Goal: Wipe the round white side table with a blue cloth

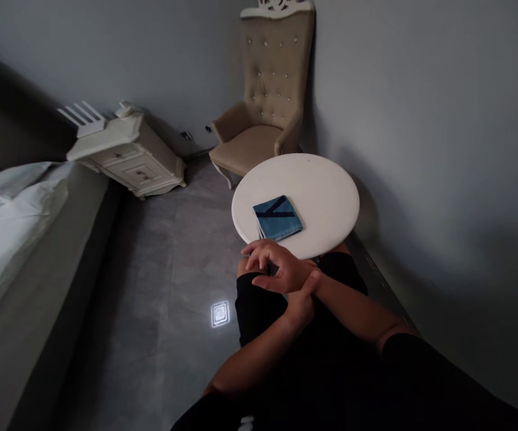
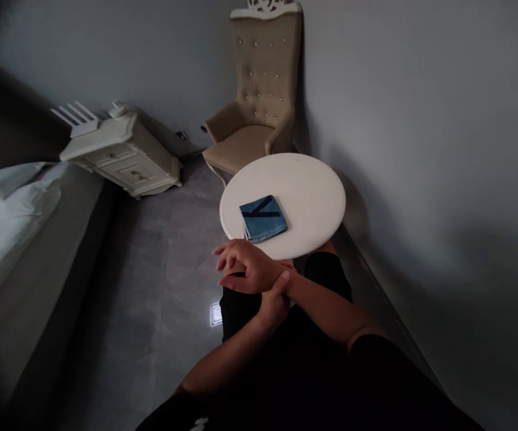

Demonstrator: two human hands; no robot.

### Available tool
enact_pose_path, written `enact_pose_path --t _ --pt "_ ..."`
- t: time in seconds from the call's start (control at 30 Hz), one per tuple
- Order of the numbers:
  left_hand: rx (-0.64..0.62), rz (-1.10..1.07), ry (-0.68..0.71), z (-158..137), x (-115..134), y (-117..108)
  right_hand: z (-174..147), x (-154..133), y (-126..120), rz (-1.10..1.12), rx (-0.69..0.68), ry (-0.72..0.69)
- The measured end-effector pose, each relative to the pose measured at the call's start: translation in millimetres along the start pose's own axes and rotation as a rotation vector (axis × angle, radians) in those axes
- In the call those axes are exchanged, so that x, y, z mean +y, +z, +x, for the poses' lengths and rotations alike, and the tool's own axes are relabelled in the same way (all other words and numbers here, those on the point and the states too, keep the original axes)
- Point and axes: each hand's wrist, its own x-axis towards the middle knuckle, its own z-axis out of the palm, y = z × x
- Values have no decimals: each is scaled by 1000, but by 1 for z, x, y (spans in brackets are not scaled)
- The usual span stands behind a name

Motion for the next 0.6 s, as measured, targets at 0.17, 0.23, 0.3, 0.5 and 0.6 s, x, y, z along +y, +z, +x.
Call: enact_pose_path --t 0.17,0.23,0.3,0.5,0.6 --pt "2 -100 -47 2 7 2 0 6 1 -23 101 -5" --pt "17 -146 -42 6 10 3 -1 11 2 -73 265 83" --pt "24 -187 -50 11 11 4 -1 18 3 -164 373 229" --pt "62 -243 -246 20 11 2 -1 35 0 -524 131 472" --pt "88 -209 -253 21 10 1 -2 32 -1 -528 126 474"
